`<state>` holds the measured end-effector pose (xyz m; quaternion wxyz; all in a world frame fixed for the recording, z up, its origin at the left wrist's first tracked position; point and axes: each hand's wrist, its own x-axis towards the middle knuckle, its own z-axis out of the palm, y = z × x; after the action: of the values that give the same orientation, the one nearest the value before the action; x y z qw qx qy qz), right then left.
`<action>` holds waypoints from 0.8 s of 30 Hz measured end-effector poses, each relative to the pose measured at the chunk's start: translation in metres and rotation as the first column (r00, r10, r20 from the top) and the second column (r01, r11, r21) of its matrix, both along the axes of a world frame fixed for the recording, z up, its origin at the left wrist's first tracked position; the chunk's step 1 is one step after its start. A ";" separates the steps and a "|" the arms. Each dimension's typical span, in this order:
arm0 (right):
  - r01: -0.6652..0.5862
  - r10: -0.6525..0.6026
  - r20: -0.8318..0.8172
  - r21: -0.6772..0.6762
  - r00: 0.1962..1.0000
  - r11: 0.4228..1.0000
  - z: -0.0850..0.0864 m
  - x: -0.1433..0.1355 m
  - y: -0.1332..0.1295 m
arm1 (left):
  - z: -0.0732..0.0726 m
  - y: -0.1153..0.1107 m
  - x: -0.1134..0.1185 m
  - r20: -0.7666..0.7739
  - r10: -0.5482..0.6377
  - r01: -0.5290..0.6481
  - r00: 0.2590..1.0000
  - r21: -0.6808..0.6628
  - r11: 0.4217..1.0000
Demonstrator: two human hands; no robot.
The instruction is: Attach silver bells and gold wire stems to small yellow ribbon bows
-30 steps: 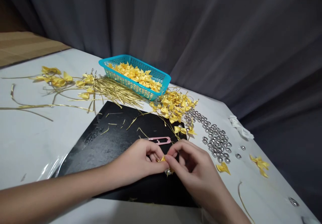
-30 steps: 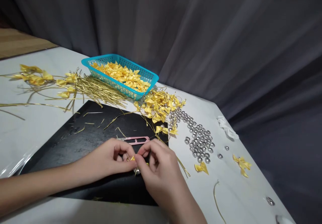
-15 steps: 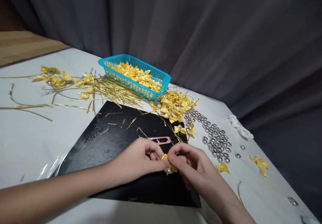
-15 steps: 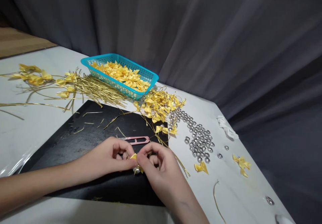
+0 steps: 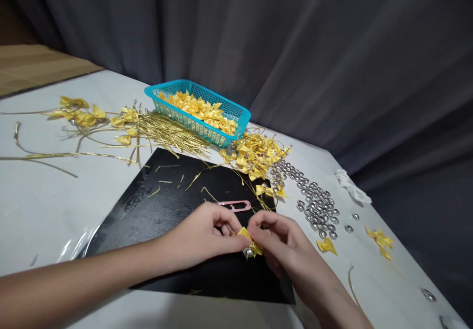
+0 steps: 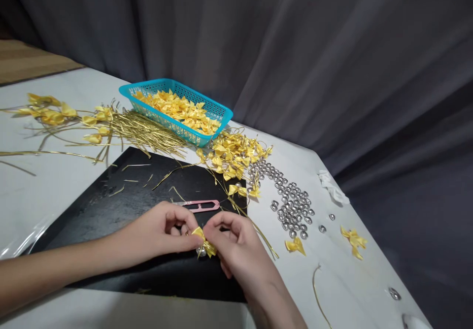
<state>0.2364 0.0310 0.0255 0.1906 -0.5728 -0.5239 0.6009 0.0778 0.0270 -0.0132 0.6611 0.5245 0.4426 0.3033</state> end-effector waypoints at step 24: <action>0.079 -0.150 -0.244 -0.276 0.958 0.958 0.001 -0.004 0.003 | 0.004 -0.001 0.001 0.021 0.000 0.000 1.000 -0.025 1.000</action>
<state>0.2328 0.0340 0.0262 0.2152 -0.5380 -0.3751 0.7236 0.0785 0.0264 -0.0096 0.6723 0.5130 0.4393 0.3031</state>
